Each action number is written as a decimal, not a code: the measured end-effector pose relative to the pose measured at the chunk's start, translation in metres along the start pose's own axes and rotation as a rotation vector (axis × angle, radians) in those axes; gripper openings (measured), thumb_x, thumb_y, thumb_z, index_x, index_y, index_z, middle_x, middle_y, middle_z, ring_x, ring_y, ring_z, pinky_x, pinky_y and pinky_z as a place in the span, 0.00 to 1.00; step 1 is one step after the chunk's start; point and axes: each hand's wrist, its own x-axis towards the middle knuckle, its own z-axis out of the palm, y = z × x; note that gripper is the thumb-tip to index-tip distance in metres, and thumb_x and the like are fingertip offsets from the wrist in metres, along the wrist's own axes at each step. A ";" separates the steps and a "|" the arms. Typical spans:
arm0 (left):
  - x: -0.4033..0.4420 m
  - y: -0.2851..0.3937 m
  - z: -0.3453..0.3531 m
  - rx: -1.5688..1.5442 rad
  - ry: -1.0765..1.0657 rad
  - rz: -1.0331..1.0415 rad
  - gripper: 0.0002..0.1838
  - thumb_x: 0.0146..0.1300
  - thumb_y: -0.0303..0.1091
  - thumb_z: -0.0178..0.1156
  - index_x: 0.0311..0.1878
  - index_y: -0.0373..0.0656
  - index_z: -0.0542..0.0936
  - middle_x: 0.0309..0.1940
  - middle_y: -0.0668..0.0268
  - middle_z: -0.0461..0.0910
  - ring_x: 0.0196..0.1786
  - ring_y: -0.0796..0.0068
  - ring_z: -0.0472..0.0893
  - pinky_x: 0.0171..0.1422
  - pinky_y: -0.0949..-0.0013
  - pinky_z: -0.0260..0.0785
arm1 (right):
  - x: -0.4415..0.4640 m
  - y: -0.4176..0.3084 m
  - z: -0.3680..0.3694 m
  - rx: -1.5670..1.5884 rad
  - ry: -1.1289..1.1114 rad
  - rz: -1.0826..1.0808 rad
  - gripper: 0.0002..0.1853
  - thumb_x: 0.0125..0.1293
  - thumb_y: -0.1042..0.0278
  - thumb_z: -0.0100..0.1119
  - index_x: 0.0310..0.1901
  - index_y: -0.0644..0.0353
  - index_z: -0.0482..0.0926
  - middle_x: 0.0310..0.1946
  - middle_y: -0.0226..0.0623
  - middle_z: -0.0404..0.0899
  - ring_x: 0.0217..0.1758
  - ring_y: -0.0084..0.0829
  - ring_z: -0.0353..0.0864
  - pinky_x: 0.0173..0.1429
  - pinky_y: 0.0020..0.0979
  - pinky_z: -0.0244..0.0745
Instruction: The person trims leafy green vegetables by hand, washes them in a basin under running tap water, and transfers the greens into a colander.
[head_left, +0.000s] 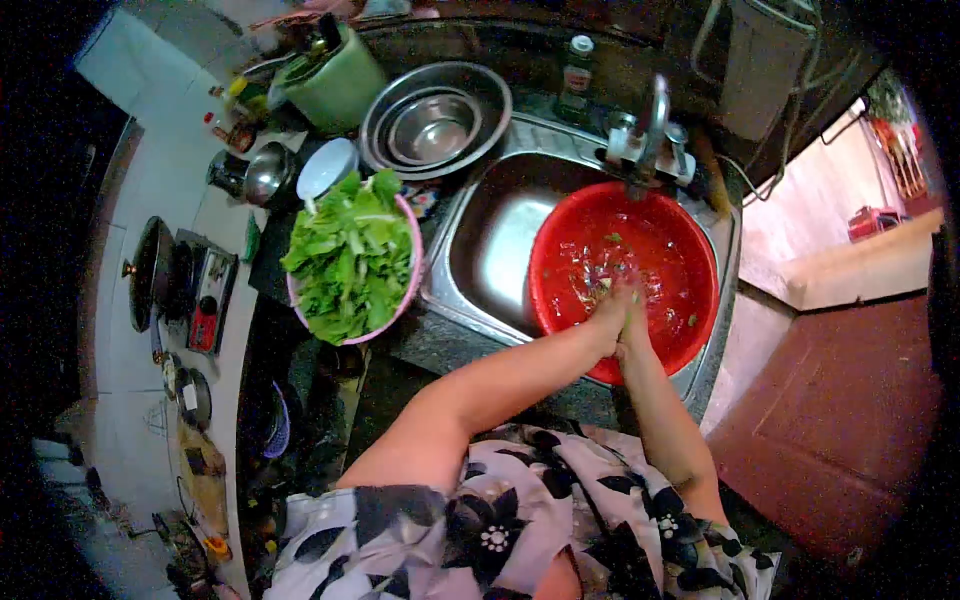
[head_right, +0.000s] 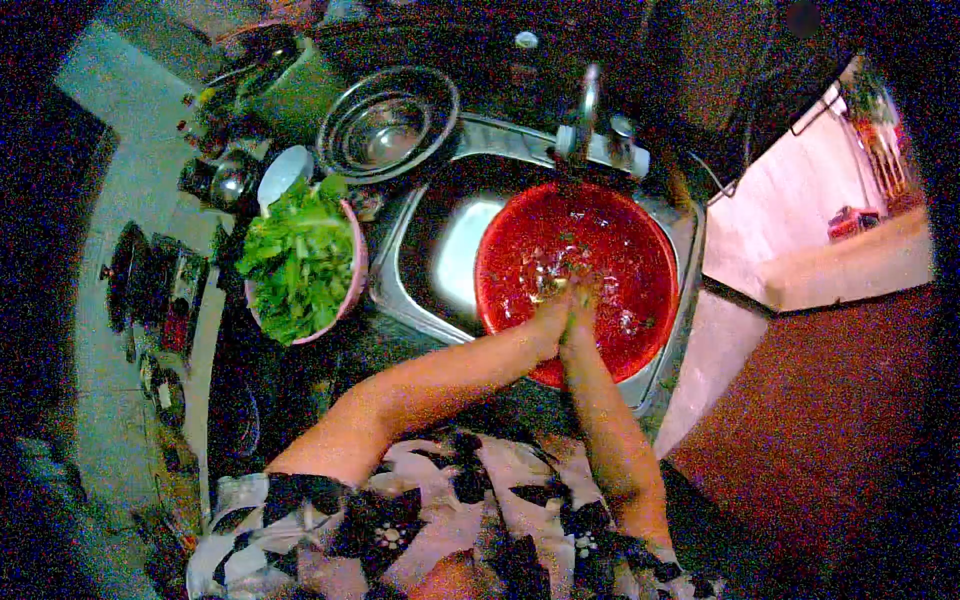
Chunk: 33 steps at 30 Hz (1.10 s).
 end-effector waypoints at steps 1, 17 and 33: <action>0.025 -0.042 0.011 0.165 0.123 -0.145 0.22 0.67 0.44 0.39 0.57 0.39 0.67 0.54 0.53 0.70 0.56 0.55 0.68 0.61 0.58 0.59 | -0.007 0.000 0.006 0.025 0.002 0.014 0.23 0.64 0.64 0.49 0.60 0.57 0.61 0.56 0.37 0.64 0.58 0.32 0.63 0.64 0.33 0.57; -0.179 0.266 -0.299 0.849 0.554 1.204 0.18 0.62 0.33 0.54 0.53 0.36 0.71 0.54 0.51 0.66 0.60 0.53 0.64 0.64 0.58 0.55 | -0.153 -0.110 0.274 0.162 -0.890 -0.465 0.37 0.66 0.35 0.25 0.65 0.56 0.55 0.64 0.37 0.55 0.68 0.32 0.52 0.71 0.32 0.42; -0.208 0.278 -0.348 1.303 0.432 0.919 0.31 0.58 0.52 0.55 0.62 0.51 0.66 0.63 0.54 0.61 0.65 0.55 0.60 0.67 0.47 0.47 | -0.145 -0.118 0.274 0.450 -0.804 -0.165 0.29 0.70 0.46 0.32 0.66 0.54 0.50 0.64 0.42 0.58 0.68 0.40 0.55 0.69 0.40 0.48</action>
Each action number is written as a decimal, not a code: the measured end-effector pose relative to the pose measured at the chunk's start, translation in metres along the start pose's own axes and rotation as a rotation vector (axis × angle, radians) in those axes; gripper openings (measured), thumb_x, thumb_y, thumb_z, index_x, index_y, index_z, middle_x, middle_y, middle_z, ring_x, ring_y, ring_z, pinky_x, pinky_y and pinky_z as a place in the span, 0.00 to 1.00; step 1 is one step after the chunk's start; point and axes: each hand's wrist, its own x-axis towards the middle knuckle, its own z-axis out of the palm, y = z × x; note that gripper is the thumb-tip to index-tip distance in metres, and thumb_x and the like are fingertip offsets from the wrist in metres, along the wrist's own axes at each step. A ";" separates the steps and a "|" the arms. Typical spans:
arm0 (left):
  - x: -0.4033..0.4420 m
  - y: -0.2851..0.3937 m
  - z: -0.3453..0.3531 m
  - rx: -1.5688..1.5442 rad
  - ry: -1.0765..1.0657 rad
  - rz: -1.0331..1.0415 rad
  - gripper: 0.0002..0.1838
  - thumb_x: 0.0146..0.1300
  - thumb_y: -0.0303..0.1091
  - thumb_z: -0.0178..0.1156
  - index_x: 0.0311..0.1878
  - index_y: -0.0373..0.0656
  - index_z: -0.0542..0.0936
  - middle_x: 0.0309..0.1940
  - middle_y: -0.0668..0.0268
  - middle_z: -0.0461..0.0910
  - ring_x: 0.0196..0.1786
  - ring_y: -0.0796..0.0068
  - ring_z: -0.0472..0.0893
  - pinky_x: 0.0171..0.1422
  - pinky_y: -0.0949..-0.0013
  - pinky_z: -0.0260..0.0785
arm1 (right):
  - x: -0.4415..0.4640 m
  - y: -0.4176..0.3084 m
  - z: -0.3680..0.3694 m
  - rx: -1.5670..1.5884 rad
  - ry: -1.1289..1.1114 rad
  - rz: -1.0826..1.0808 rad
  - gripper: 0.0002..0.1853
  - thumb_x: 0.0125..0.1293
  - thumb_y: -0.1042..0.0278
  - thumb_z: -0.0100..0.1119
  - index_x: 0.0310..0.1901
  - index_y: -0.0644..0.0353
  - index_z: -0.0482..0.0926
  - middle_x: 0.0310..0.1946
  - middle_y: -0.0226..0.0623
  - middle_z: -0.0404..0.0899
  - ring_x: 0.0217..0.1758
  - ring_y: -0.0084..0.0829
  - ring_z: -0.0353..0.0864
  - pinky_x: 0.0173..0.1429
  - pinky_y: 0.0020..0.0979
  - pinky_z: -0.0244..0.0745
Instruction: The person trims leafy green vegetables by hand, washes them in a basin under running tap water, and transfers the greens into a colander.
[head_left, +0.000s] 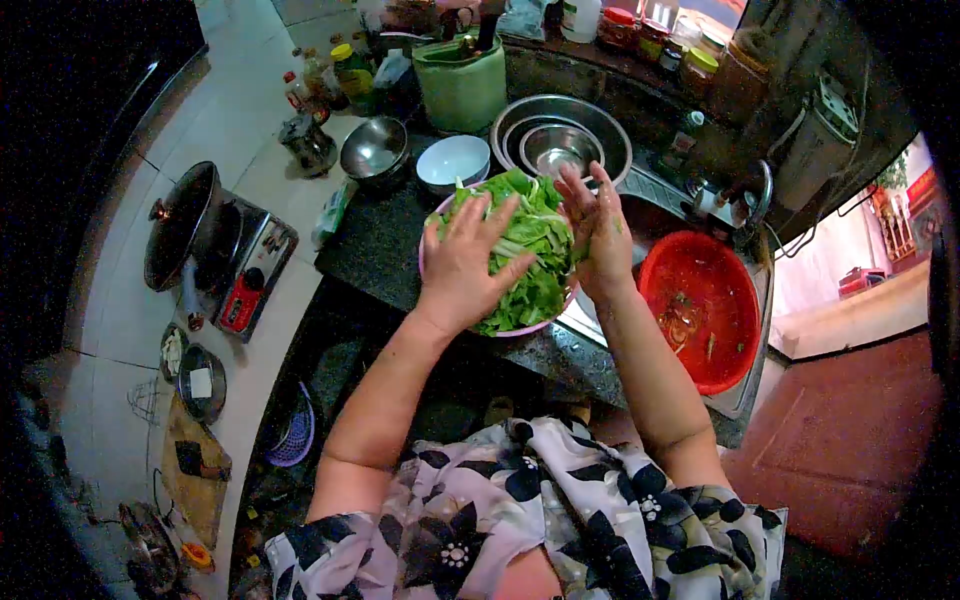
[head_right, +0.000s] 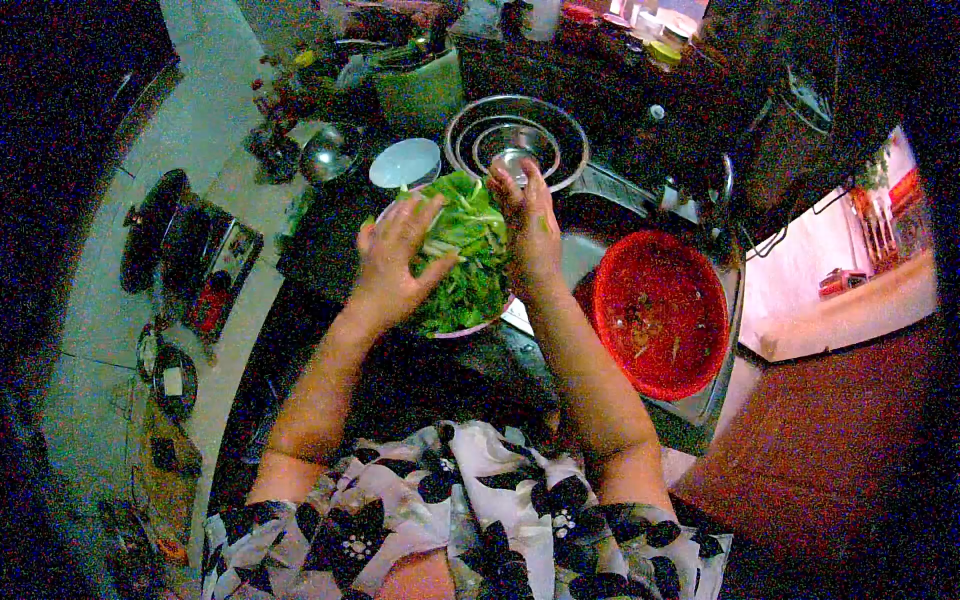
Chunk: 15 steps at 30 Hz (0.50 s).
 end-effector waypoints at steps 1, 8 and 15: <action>0.006 -0.002 -0.004 -0.033 0.061 0.021 0.30 0.58 0.52 0.55 0.62 0.50 0.66 0.61 0.54 0.64 0.64 0.55 0.63 0.66 0.48 0.49 | -0.003 -0.006 0.005 0.094 0.003 0.019 0.29 0.70 0.45 0.33 0.66 0.53 0.49 0.65 0.41 0.56 0.68 0.41 0.55 0.69 0.40 0.49; 0.026 0.029 -0.003 -0.460 0.138 0.128 0.21 0.50 0.29 0.65 0.50 0.42 0.76 0.46 0.60 0.76 0.46 0.65 0.76 0.50 0.66 0.69 | -0.005 -0.024 0.011 0.531 -0.134 0.174 0.36 0.65 0.35 0.32 0.67 0.48 0.44 0.69 0.36 0.46 0.70 0.42 0.50 0.70 0.44 0.49; 0.026 0.045 0.014 -0.597 -0.008 0.088 0.08 0.50 0.26 0.63 0.35 0.39 0.78 0.34 0.61 0.78 0.37 0.68 0.78 0.43 0.69 0.70 | -0.007 -0.026 0.015 0.545 -0.131 0.236 0.40 0.61 0.31 0.36 0.67 0.48 0.44 0.67 0.35 0.49 0.68 0.40 0.51 0.69 0.46 0.50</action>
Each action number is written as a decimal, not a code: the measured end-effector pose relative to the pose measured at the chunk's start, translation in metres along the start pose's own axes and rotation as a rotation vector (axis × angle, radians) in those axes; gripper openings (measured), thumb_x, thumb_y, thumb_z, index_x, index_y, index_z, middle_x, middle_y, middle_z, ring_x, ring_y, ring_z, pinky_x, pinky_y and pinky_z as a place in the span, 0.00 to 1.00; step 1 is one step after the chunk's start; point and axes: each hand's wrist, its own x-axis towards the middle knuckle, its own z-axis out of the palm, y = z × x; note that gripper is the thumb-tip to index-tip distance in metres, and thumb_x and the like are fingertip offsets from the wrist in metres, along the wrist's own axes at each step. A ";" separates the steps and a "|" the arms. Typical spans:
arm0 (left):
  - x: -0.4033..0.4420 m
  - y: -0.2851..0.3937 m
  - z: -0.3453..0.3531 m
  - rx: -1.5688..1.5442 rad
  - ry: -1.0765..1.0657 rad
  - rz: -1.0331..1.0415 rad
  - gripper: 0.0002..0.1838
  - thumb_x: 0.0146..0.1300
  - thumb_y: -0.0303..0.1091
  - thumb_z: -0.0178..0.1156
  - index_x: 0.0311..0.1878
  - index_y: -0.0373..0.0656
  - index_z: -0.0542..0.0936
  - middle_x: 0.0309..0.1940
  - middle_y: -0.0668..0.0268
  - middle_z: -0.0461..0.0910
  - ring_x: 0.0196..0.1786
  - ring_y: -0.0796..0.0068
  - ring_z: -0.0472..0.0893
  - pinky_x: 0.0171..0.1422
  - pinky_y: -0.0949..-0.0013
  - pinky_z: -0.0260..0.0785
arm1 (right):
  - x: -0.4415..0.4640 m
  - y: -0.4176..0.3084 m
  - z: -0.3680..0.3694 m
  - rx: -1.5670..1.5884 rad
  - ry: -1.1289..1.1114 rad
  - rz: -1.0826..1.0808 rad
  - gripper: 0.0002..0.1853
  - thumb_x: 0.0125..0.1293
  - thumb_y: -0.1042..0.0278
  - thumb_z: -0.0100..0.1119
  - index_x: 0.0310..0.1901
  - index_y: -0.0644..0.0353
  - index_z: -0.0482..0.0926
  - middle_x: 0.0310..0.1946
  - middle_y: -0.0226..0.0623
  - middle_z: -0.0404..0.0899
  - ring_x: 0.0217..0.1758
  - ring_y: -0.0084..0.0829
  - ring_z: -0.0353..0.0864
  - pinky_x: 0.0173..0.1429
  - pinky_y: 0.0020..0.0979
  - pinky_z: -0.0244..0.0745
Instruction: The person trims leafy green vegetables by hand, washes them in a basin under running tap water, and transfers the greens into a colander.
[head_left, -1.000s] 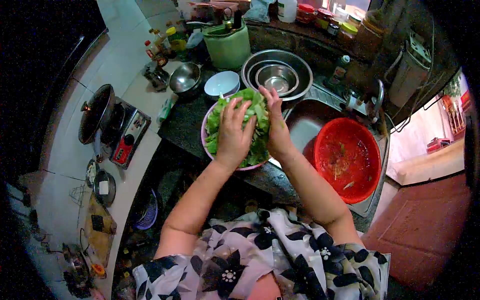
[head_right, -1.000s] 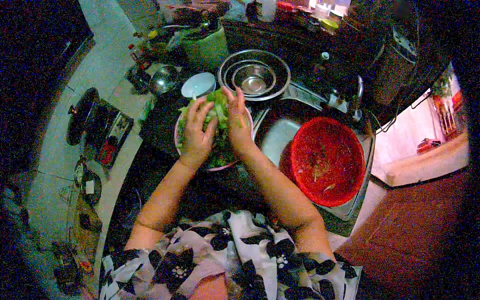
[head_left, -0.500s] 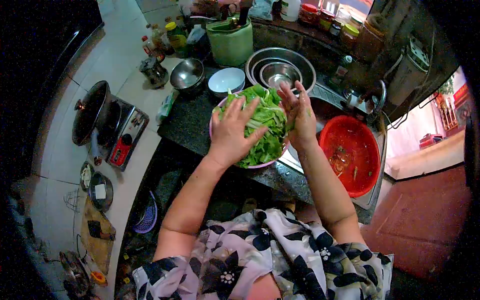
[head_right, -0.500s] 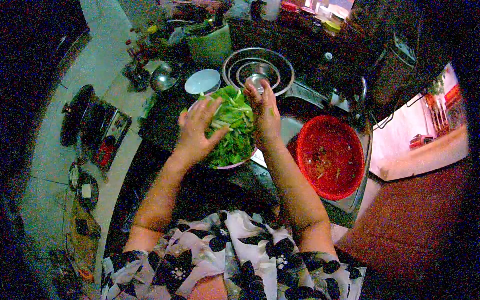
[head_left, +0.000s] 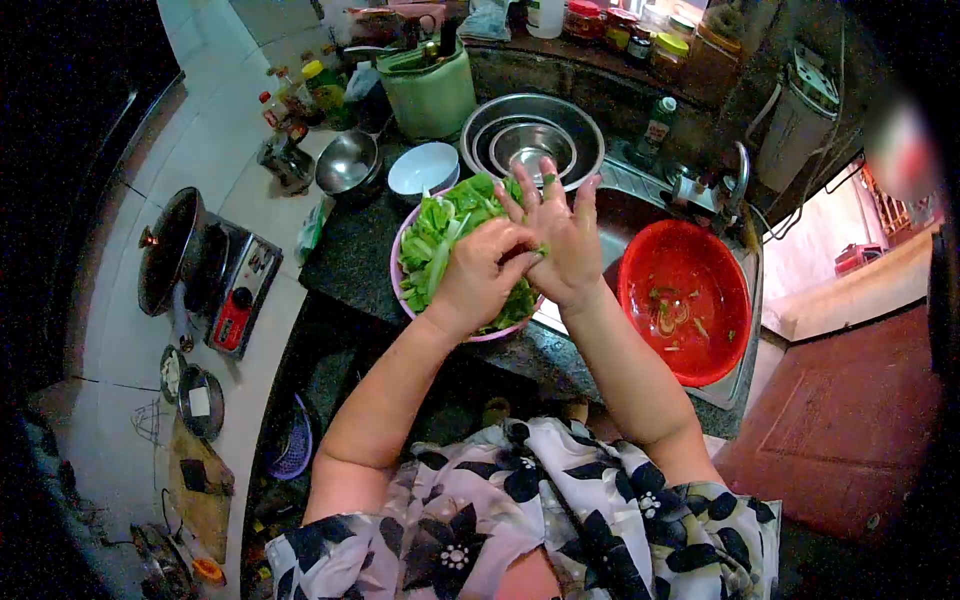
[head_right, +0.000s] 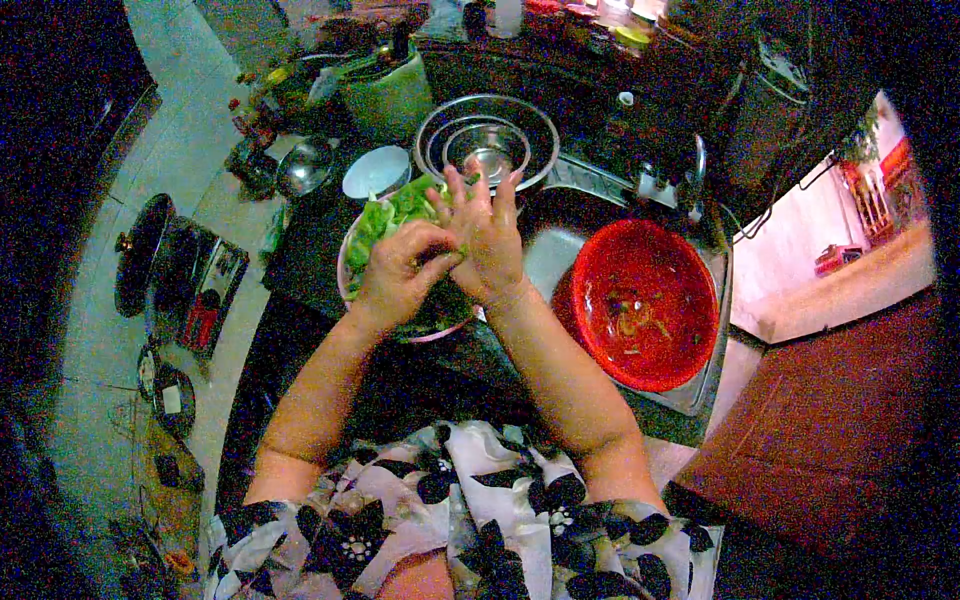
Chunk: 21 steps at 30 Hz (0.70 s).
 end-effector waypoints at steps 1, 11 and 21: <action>0.000 -0.002 -0.001 0.041 0.023 0.049 0.08 0.50 0.25 0.63 0.35 0.39 0.78 0.33 0.61 0.78 0.36 0.67 0.78 0.43 0.69 0.70 | 0.000 -0.001 -0.001 0.004 0.000 0.014 0.39 0.62 0.31 0.36 0.67 0.48 0.46 0.66 0.35 0.51 0.67 0.40 0.52 0.68 0.46 0.50; -0.005 -0.042 -0.025 0.608 0.118 -0.035 0.30 0.41 0.22 0.64 0.53 0.41 0.73 0.52 0.59 0.66 0.55 0.59 0.66 0.59 0.64 0.61 | -0.069 -0.055 -0.062 -0.461 0.216 -0.021 0.25 0.67 0.52 0.45 0.59 0.60 0.63 0.59 0.39 0.64 0.60 0.36 0.67 0.58 0.32 0.67; 0.007 0.016 0.067 -0.100 0.398 -0.144 0.15 0.47 0.14 0.53 0.38 0.42 0.77 0.48 0.63 0.71 0.50 0.75 0.71 0.49 0.75 0.62 | -0.199 -0.220 -0.312 -2.743 0.465 -0.126 0.20 0.55 0.72 0.53 0.52 0.57 0.74 0.46 0.45 0.76 0.52 0.44 0.74 0.58 0.39 0.66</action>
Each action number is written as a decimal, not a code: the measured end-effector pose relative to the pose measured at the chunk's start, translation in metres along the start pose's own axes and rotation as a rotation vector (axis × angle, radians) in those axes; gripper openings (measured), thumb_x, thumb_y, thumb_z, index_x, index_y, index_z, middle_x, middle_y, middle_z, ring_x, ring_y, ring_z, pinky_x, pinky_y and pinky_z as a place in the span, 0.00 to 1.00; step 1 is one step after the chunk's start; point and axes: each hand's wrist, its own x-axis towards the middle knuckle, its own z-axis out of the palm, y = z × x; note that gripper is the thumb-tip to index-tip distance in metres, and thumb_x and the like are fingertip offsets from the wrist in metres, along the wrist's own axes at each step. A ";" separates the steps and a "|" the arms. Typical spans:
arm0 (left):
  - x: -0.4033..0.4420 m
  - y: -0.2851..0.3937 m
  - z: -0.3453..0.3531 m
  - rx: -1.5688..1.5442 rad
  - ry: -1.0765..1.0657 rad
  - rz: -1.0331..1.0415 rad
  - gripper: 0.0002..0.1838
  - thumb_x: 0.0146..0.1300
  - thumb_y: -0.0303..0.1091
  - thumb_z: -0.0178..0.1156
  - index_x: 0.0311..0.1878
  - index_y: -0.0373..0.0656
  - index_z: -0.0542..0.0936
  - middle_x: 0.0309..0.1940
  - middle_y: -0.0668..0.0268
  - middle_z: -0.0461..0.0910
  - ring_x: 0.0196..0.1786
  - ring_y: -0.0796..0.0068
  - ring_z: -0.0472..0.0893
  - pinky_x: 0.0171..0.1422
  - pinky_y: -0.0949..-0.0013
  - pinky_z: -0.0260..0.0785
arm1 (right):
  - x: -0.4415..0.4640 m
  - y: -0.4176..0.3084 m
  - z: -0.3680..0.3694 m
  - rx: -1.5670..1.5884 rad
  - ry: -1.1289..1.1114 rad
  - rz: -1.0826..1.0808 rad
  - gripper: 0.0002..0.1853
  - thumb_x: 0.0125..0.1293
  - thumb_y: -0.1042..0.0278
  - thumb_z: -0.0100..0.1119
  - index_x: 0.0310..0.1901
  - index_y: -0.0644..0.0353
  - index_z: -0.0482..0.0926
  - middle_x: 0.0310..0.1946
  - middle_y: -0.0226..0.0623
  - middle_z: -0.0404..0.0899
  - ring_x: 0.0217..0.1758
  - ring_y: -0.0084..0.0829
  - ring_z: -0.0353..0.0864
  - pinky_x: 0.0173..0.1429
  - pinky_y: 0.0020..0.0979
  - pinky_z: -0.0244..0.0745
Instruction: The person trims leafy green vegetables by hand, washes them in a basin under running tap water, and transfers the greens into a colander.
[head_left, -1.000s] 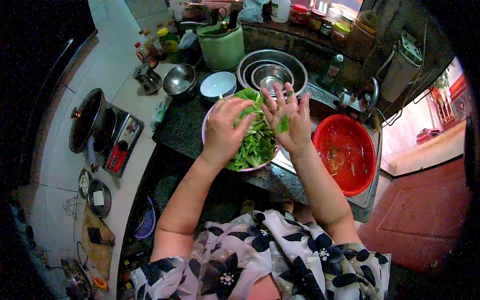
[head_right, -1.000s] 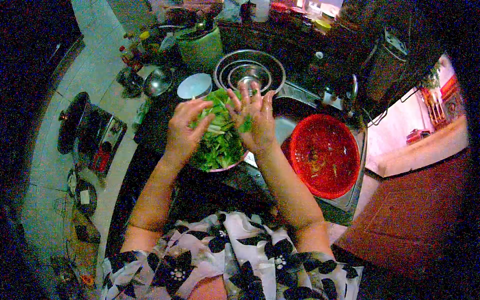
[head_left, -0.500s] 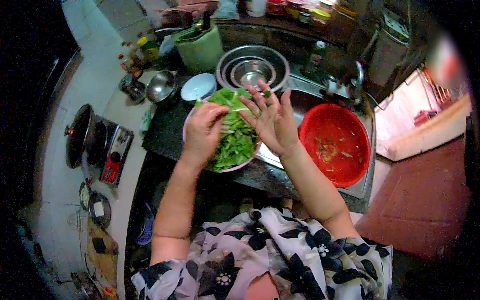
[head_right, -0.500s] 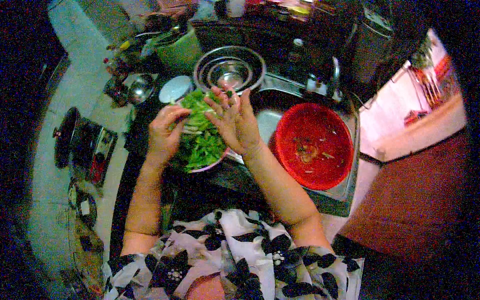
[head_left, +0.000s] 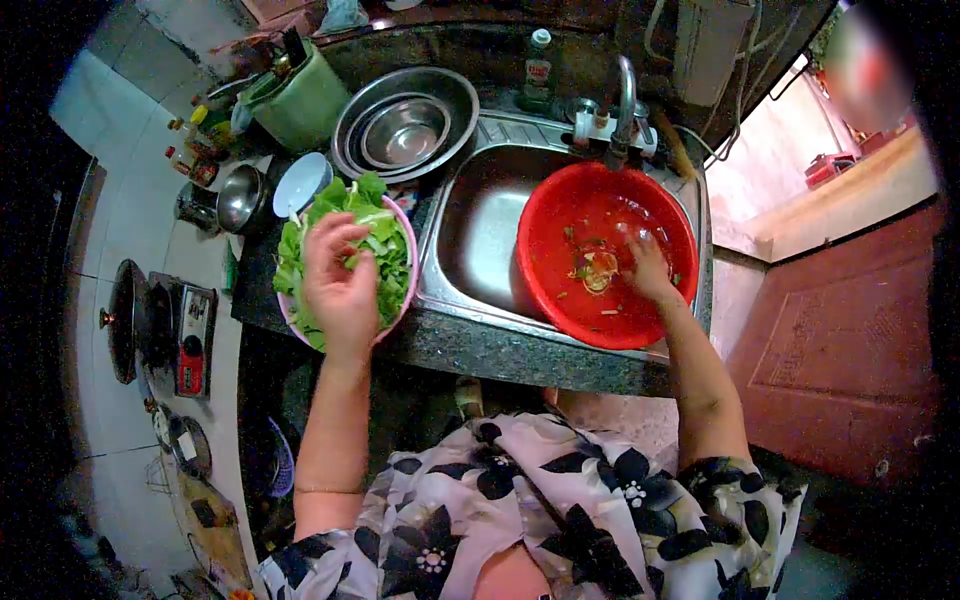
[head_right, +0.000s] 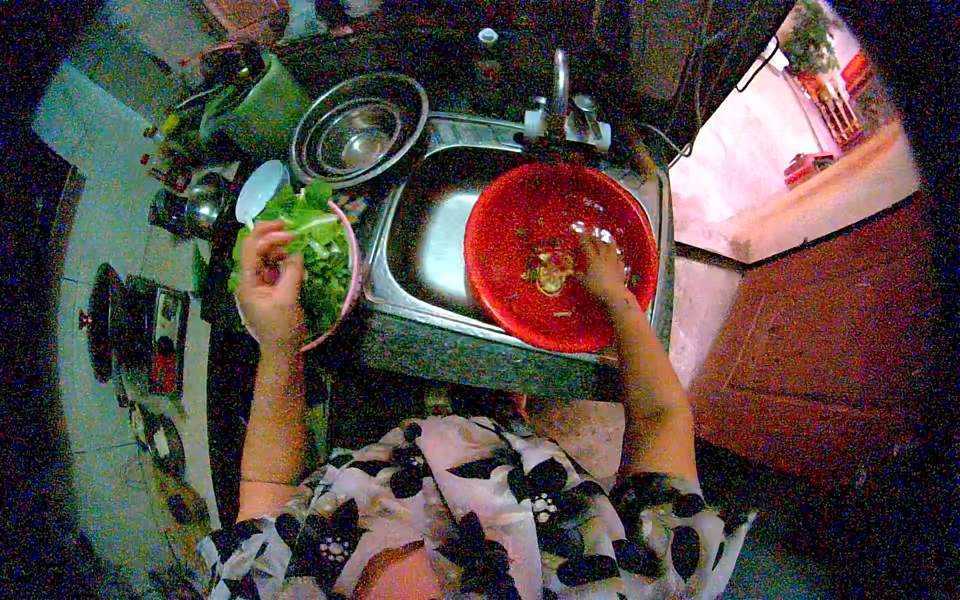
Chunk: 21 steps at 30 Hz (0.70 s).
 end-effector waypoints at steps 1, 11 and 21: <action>-0.006 0.001 0.013 -0.003 -0.028 0.074 0.14 0.48 0.14 0.53 0.37 0.41 0.77 0.47 0.63 0.71 0.49 0.74 0.71 0.48 0.75 0.63 | -0.001 0.009 0.006 0.133 -0.231 0.037 0.19 0.55 0.72 0.54 0.50 0.58 0.75 0.46 0.46 0.76 0.52 0.44 0.74 0.58 0.39 0.67; -0.062 -0.006 0.071 -0.028 -0.203 -0.084 0.09 0.51 0.17 0.55 0.34 0.41 0.78 0.44 0.63 0.72 0.47 0.72 0.71 0.46 0.74 0.63 | -0.033 -0.015 0.002 0.450 -0.729 -0.247 0.18 0.63 0.62 0.39 0.45 0.60 0.76 0.42 0.53 0.77 0.44 0.49 0.77 0.51 0.42 0.70; -0.079 -0.017 0.057 -0.011 -0.234 -0.098 0.10 0.50 0.17 0.54 0.35 0.40 0.78 0.42 0.63 0.74 0.45 0.72 0.73 0.43 0.74 0.66 | 0.030 -0.081 -0.065 0.662 -0.420 -0.274 0.13 0.62 0.69 0.45 0.45 0.59 0.76 0.41 0.52 0.78 0.45 0.44 0.78 0.51 0.38 0.71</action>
